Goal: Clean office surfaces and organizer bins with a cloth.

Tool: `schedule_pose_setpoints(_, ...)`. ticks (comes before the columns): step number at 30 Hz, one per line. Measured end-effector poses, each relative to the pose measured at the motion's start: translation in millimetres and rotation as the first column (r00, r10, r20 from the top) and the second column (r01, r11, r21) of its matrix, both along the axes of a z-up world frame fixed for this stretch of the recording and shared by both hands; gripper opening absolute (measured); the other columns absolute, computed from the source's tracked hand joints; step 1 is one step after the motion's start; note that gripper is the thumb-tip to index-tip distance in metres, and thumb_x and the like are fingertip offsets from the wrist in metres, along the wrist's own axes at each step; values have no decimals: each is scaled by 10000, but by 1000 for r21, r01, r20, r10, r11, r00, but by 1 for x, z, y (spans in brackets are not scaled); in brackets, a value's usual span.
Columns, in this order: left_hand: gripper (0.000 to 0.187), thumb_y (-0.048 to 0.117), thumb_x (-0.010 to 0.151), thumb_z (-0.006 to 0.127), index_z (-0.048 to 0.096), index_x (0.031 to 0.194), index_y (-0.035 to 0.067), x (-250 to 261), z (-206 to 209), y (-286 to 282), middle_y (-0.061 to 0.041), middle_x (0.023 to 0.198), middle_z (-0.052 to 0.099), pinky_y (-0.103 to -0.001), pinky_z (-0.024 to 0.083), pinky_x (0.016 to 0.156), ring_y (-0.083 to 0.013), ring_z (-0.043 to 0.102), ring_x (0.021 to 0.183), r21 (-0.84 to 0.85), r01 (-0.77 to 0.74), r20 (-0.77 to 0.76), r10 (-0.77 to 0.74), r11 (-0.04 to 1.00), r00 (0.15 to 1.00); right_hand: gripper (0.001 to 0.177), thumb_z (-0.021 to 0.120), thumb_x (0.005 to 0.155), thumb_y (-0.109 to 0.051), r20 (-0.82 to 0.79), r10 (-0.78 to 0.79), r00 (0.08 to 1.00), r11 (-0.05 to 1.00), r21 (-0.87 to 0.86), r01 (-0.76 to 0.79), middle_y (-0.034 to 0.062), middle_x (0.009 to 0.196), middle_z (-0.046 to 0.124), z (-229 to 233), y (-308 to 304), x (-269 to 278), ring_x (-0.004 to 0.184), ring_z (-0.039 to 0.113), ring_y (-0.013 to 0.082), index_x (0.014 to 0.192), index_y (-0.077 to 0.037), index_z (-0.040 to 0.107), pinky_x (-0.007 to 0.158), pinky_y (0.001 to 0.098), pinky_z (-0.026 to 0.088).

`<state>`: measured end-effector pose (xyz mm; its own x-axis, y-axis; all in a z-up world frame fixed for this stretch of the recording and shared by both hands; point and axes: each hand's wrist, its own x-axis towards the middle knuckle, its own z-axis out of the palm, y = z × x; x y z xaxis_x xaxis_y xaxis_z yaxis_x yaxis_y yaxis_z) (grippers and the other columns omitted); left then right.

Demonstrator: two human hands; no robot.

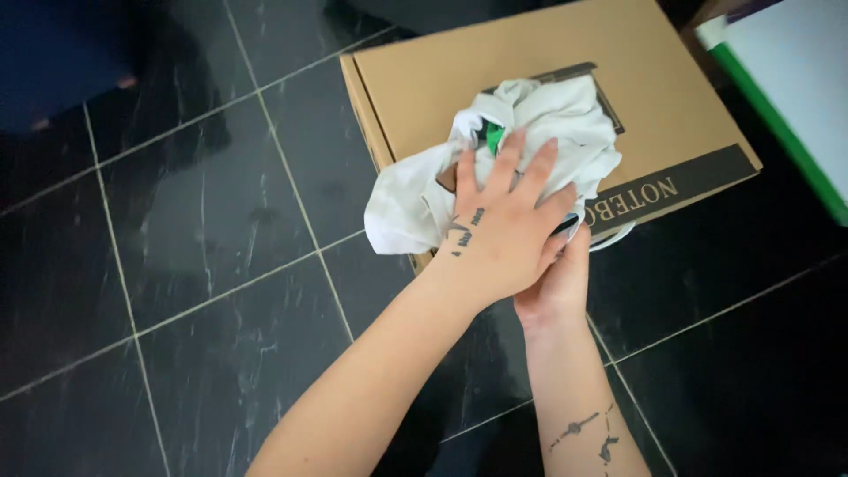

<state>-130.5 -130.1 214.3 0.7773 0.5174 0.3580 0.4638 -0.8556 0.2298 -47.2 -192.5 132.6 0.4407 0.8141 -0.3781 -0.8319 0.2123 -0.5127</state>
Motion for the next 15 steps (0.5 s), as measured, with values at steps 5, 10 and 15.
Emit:
schedule_pose_setpoints(5,778,370,678,842,595,1392,184,7,29,-15,-131,1596,380,-787,247,1139,-434,291,1503,-30,184,73,-181,983,981,556,374,1034,-457,70,-45,997,991,125,36,81,1474,582,30,-21,23,1361,561,255,1479,-142,486,1119,432,468)
schedule_pose_setpoints(10,894,312,622,867,544,1447,194,31,37,-22,-139,1607,358,-718,323,1109,-428,295,1509,-7,232,66,-231,973,971,507,443,1007,-438,107,-177,978,979,-85,187,76,1380,648,37,-32,69,1271,632,250,1382,-122,573,1071,438,518)
schedule_pose_setpoints(15,872,346,627,882,552,1410,149,71,39,-38,-176,1548,399,-704,351,1062,-447,335,1454,-85,300,48,-297,950,954,457,534,1003,-416,111,-207,972,955,-194,225,73,1294,673,29,-60,116,1197,662,240,1317,-96,623,1034,437,537)
